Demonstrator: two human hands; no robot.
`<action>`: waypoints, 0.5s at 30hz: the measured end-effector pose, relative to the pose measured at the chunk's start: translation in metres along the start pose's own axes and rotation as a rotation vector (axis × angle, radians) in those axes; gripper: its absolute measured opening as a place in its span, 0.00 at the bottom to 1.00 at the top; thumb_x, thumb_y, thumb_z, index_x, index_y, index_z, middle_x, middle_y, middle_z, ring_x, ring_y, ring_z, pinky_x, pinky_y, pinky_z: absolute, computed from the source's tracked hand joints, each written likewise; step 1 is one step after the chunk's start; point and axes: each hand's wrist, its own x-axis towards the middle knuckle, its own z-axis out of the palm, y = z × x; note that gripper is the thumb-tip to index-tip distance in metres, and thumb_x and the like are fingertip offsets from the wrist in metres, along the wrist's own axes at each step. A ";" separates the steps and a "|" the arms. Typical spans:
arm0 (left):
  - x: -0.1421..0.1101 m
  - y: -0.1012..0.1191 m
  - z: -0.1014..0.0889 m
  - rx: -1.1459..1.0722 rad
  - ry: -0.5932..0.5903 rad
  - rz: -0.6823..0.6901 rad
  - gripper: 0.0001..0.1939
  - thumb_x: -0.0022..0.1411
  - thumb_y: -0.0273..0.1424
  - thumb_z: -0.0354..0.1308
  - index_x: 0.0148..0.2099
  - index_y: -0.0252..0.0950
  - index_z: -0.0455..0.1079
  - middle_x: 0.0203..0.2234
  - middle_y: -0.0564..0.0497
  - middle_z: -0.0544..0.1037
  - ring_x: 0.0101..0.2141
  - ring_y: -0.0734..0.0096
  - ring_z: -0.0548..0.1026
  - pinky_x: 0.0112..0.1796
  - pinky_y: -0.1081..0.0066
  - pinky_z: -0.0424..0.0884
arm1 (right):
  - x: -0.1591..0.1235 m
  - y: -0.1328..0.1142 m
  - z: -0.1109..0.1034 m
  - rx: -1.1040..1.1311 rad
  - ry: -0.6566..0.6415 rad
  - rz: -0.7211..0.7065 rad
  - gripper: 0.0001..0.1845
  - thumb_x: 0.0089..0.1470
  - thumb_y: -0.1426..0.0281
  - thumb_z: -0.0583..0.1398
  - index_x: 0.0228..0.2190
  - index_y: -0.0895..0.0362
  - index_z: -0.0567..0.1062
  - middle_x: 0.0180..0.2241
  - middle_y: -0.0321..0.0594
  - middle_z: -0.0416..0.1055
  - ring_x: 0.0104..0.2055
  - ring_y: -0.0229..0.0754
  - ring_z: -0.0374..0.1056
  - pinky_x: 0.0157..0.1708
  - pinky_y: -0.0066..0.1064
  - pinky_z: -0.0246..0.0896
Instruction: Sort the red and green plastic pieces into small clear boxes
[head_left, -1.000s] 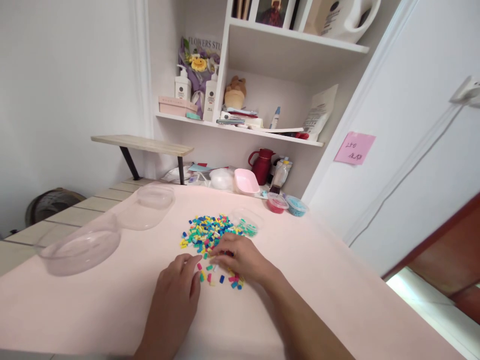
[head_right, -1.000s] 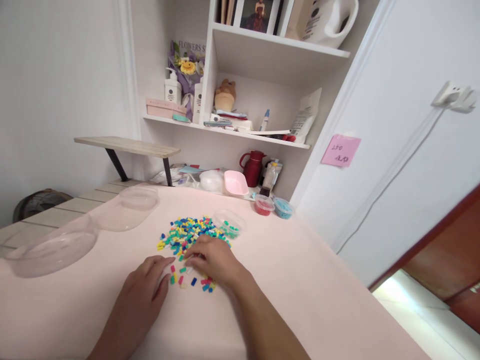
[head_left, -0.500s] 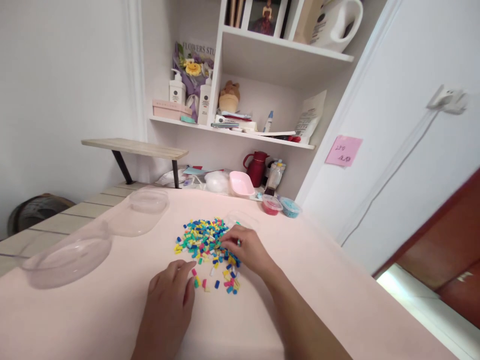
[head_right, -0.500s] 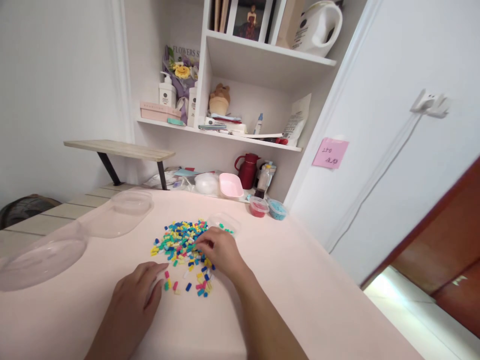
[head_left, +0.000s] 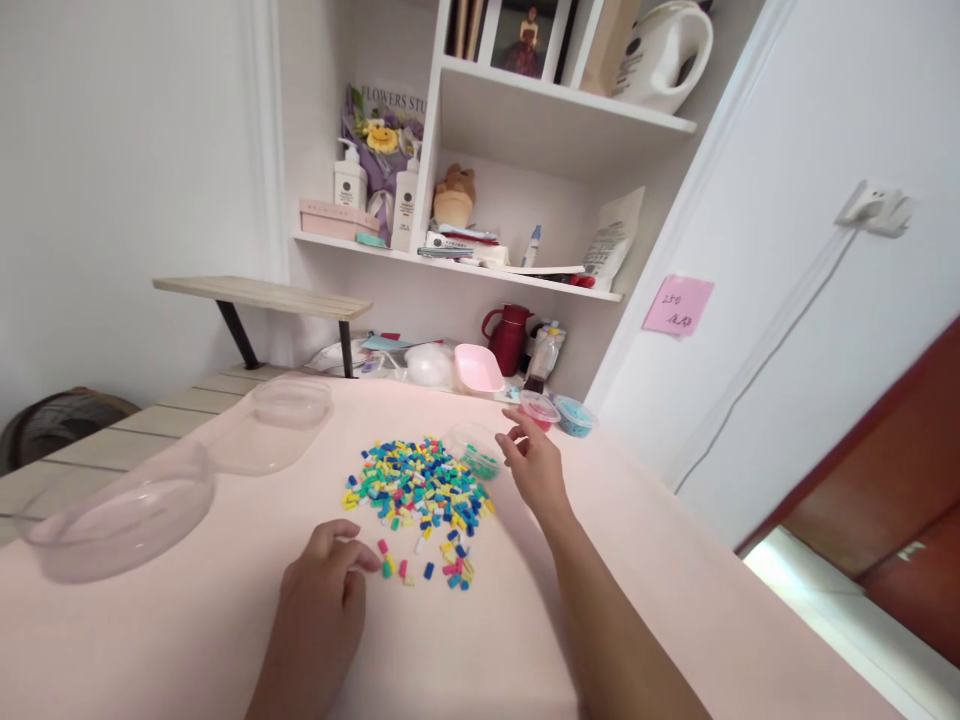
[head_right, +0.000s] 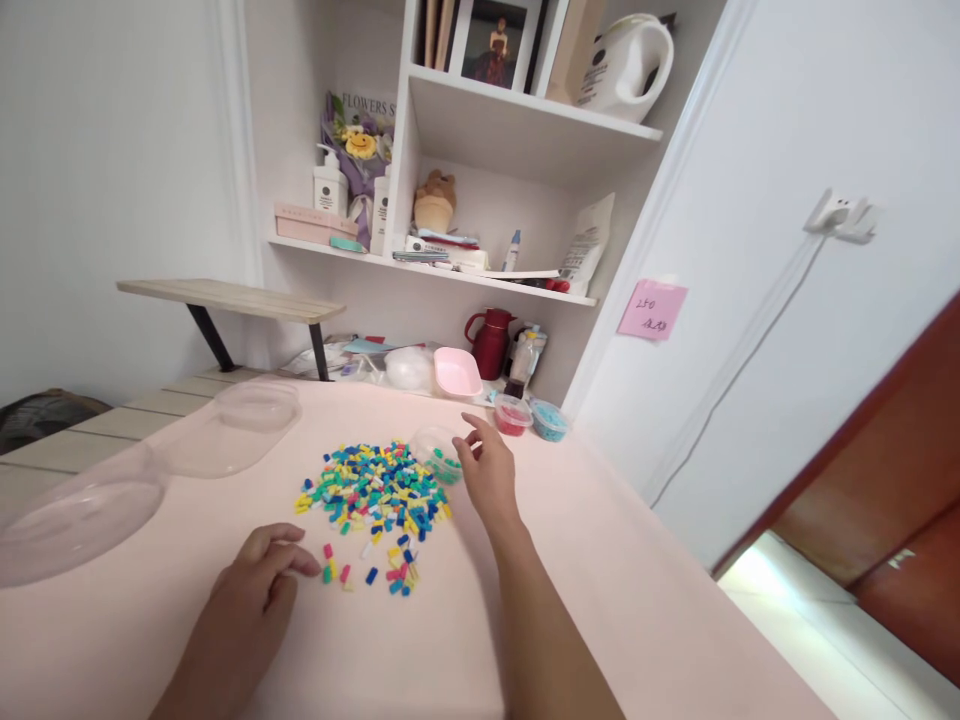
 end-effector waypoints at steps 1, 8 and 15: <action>0.000 0.001 0.001 0.020 -0.010 0.001 0.17 0.53 0.23 0.45 0.28 0.42 0.75 0.43 0.48 0.74 0.44 0.62 0.76 0.47 0.57 0.70 | -0.002 -0.004 0.001 0.023 -0.023 -0.018 0.22 0.55 0.61 0.58 0.50 0.55 0.73 0.30 0.37 0.71 0.24 0.37 0.64 0.28 0.31 0.63; -0.004 0.009 0.004 0.209 -0.004 0.065 0.20 0.57 0.24 0.46 0.43 0.42 0.77 0.52 0.44 0.72 0.53 0.53 0.71 0.50 0.49 0.66 | -0.030 -0.052 0.017 0.131 -0.506 -0.300 0.09 0.58 0.68 0.58 0.34 0.54 0.80 0.33 0.38 0.77 0.34 0.39 0.71 0.37 0.29 0.64; -0.006 0.000 0.002 0.001 0.193 0.077 0.21 0.58 0.23 0.44 0.51 0.39 0.67 0.52 0.43 0.67 0.54 0.60 0.67 0.52 0.54 0.66 | -0.063 -0.079 0.041 0.044 -0.793 -0.617 0.15 0.51 0.59 0.66 0.41 0.51 0.79 0.40 0.40 0.74 0.43 0.41 0.68 0.43 0.30 0.59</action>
